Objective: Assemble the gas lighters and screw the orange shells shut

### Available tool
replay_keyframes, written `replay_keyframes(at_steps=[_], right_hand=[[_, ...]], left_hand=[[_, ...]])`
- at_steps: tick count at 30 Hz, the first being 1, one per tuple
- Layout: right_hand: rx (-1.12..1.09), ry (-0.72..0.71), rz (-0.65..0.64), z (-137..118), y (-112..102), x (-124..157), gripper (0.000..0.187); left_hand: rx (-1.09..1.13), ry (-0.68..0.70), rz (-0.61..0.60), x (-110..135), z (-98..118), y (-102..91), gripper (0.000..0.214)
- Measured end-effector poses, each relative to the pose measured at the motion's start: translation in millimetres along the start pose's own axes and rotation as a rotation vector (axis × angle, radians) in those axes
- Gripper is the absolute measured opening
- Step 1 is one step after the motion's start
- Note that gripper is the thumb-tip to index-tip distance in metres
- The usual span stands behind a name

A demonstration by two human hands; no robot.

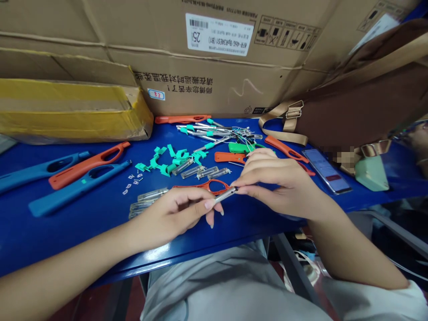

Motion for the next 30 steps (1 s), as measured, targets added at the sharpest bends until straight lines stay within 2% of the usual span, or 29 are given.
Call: replay_keyframes(at_steps=[13,20,28,30], right_hand=[[0.013,-0.015,0.03,-0.3,1.6,3.7,0.006],[0.019,-0.003,0.01,-4.3,0.0,2.4,0.007],[0.225,-0.028,0.023,-14.6,-6.5,5.8,0.008],[0.258,-0.022,0.015,-14.1,-7.8,6.8,0.014]], left_hand=[[-0.134,0.066,0.023,0.8,-0.5,0.0,0.028],[-0.324,0.201,0.047,-0.1,4.5,0.4,0.023],[-0.186,0.124,0.047,1.6,0.8,-0.8,0.026],[-0.138,0.103,0.045,1.7,1.9,-0.7,0.029]])
Point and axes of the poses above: each hand's wrist, its own x-axis away from the middle knuckle, its own y-axis out of the palm, z = x × y, the point moved 2 cm from there along -x, towards the middle knuckle, and after that the axes turned 11 degrees about y, right-handed, at the moved point
